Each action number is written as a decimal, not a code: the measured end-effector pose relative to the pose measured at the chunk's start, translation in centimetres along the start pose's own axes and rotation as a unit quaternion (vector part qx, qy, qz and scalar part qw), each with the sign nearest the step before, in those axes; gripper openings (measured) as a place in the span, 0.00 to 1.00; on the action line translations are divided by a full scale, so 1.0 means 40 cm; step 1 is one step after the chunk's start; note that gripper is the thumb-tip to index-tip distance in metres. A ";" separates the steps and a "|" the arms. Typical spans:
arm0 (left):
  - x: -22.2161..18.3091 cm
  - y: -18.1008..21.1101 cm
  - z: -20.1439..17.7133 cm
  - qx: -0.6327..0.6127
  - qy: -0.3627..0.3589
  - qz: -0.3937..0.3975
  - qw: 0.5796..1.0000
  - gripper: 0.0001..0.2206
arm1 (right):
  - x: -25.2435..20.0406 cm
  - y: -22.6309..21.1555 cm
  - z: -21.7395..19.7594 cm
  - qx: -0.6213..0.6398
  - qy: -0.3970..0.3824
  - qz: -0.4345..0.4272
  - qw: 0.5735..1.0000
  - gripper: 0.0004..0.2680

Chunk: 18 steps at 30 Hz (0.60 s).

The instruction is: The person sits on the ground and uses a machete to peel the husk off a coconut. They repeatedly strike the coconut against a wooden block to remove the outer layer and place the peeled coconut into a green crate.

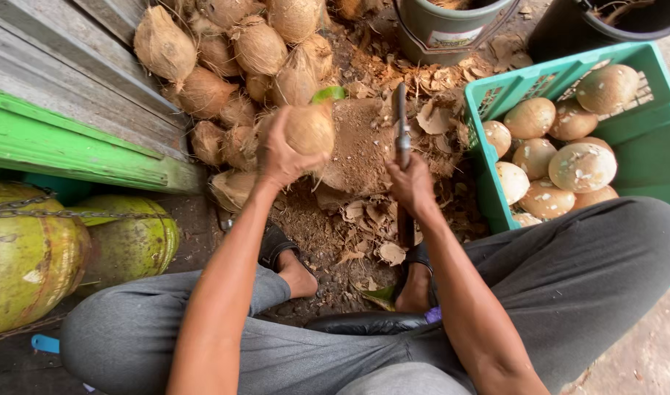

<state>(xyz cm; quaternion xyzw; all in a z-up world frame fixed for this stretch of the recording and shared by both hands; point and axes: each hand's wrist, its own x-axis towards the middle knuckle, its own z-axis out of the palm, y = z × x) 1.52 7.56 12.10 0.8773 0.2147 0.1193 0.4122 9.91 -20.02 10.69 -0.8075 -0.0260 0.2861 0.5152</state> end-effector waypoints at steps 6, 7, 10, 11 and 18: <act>-0.051 -0.075 0.202 0.183 -0.038 0.165 0.968 0.56 | -0.153 -0.100 -0.142 0.049 0.075 -0.169 0.982 0.06; -0.052 -0.088 0.214 0.116 -0.002 0.161 0.980 0.50 | -0.172 -0.114 -0.158 0.054 0.068 -0.182 0.979 0.06; -0.021 -0.106 0.222 0.052 0.026 -0.082 0.995 0.35 | -0.184 -0.130 -0.174 0.086 0.074 -0.205 0.972 0.06; -0.004 -0.102 0.233 0.050 0.015 -0.198 0.979 0.34 | -0.173 -0.121 -0.169 0.114 0.062 -0.218 0.967 0.05; -0.010 -0.092 0.254 0.025 0.080 -0.164 0.983 0.25 | -0.158 0.016 0.025 0.002 -0.047 -0.117 0.992 0.05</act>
